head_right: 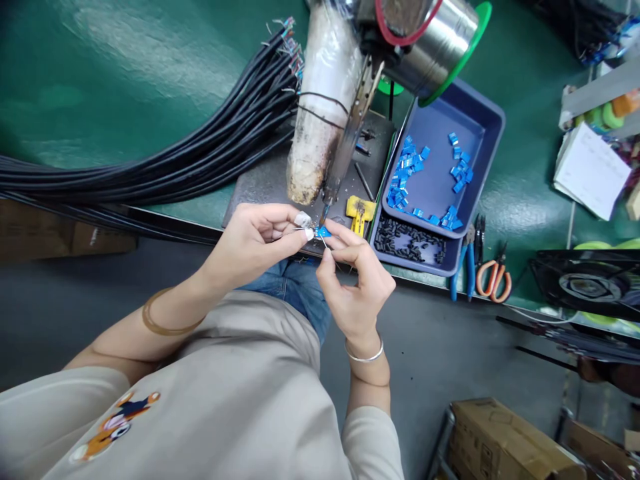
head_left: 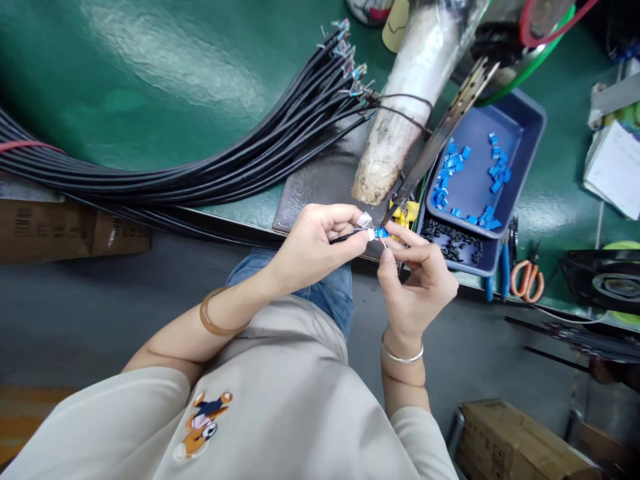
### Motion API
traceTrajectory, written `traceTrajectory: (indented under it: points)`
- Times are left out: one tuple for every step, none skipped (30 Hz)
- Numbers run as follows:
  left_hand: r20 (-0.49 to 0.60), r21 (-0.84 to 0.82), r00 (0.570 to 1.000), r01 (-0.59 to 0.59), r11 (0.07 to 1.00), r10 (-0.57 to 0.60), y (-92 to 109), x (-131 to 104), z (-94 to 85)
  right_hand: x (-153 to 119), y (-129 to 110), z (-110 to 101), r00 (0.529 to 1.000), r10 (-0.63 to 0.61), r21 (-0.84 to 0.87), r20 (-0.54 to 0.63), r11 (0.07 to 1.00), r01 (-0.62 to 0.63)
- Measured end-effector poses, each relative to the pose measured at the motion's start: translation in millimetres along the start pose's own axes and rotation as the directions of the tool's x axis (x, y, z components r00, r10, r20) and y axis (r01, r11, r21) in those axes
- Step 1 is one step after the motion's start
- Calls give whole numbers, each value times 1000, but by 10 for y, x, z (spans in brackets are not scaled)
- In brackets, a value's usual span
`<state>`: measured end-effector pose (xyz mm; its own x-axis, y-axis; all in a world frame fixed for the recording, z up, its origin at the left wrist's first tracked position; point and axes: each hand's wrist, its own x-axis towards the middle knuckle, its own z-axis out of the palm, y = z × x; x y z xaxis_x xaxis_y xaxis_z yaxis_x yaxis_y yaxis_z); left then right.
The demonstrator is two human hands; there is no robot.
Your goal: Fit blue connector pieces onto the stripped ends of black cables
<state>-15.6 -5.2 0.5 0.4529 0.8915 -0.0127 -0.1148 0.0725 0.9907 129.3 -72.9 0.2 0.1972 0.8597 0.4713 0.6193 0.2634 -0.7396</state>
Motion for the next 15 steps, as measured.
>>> traceTrajectory:
  points:
    - [-1,-3,1000,-6,1000,6,1,3,0,-2,2,2,1000,-8,-7,-1,1000,8]
    - [-3,-2,1000,-10,1000,10,0,7,0,-4,5,4,1000,-16,-15,0,1000,16]
    - [-5,1,1000,-11,1000,11,-3,10,1,-5,7,7,1000,-21,-23,3,1000,22]
    - [-5,8,1000,-12,1000,12,-6,12,2,-5,10,9,1000,-23,-28,6,999,23]
    - [-4,18,1000,-14,1000,14,-11,12,4,-4,13,12,1000,-22,-29,6,999,22]
    - [-6,35,1000,-24,999,24,-17,11,6,-3,15,14,1000,-23,-27,3,999,23]
    - [-11,61,999,-41,997,42,-24,9,9,-1,18,16,1000,-25,-23,-1,999,25]
    - [-18,99,998,-66,993,68,-32,4,12,1,21,18,1000,-30,-20,-8,999,30]
    - [-23,151,995,-96,984,101,-41,0,13,3,24,18,999,-35,-21,-14,999,35]
    - [-26,210,989,-135,968,143,-50,-6,13,6,27,17,999,-37,-24,-18,999,37]
    - [-22,270,982,-174,947,187,-60,-11,11,7,30,16,999,-36,-26,-19,999,36]
    - [-14,322,974,-211,923,228,-68,-15,7,8,33,14,999,-31,-26,-18,999,31]
    - [-2,361,966,-240,901,258,-76,-18,1,9,37,12,1000,-25,-22,-15,999,25]
    - [9,386,961,-259,885,277,-82,-21,-6,8,40,11,1000,-21,-15,-8,1000,20]
    - [18,401,958,-269,876,286,-86,-23,-13,7,43,10,1000,-18,-6,0,1000,18]
